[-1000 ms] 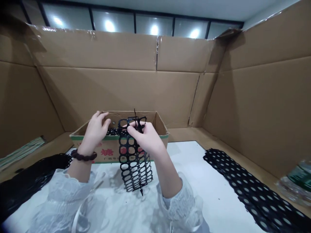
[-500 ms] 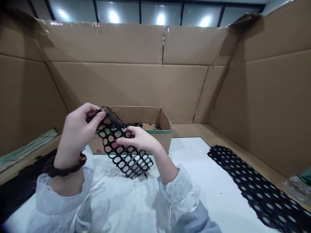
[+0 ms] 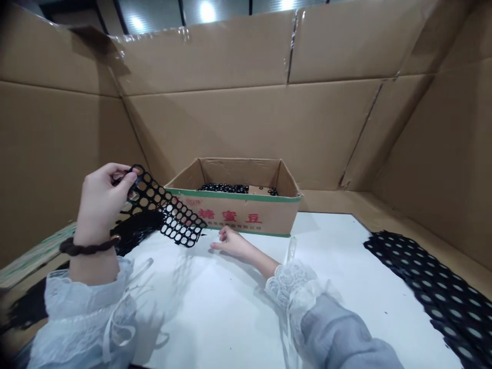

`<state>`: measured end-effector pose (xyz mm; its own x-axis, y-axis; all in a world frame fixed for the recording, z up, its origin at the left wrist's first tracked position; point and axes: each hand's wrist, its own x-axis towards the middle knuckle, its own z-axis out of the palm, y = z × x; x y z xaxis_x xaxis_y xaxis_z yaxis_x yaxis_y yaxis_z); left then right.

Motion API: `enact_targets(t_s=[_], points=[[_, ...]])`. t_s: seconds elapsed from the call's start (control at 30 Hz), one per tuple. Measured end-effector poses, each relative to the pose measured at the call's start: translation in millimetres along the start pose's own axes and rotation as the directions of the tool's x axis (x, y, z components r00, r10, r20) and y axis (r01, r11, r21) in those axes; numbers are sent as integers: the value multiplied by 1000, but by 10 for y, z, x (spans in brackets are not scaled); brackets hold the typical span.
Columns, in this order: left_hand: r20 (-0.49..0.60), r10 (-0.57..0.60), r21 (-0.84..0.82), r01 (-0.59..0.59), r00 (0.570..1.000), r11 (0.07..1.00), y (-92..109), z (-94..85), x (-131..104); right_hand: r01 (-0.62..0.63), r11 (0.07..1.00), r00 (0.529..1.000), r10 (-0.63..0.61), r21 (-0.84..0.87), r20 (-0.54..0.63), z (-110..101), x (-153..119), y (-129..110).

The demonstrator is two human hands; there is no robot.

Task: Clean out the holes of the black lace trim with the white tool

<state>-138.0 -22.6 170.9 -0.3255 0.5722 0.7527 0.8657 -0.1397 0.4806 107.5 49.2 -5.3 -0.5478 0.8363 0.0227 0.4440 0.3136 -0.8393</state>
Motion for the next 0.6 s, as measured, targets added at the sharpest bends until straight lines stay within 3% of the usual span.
enact_targets(t_s=[0.1,0.23,0.37,0.6], points=[[75,46,-28,-44,996,999,-13,-102,-31,20,976,997,-36,-216,-69,223,152,-148],[169,49,36,-56,984,998,-86,-231,-54,-29,948,994,-5,-318,-107,530,413,-406],[203,-107,205,64,973,977,-256,-399,-76,-95,902,982,16,-421,-187,799,633,-574],[254,-392,484,235,884,843,-663,-733,-116,19,856,972,-137,-516,-191,1024,754,-599]])
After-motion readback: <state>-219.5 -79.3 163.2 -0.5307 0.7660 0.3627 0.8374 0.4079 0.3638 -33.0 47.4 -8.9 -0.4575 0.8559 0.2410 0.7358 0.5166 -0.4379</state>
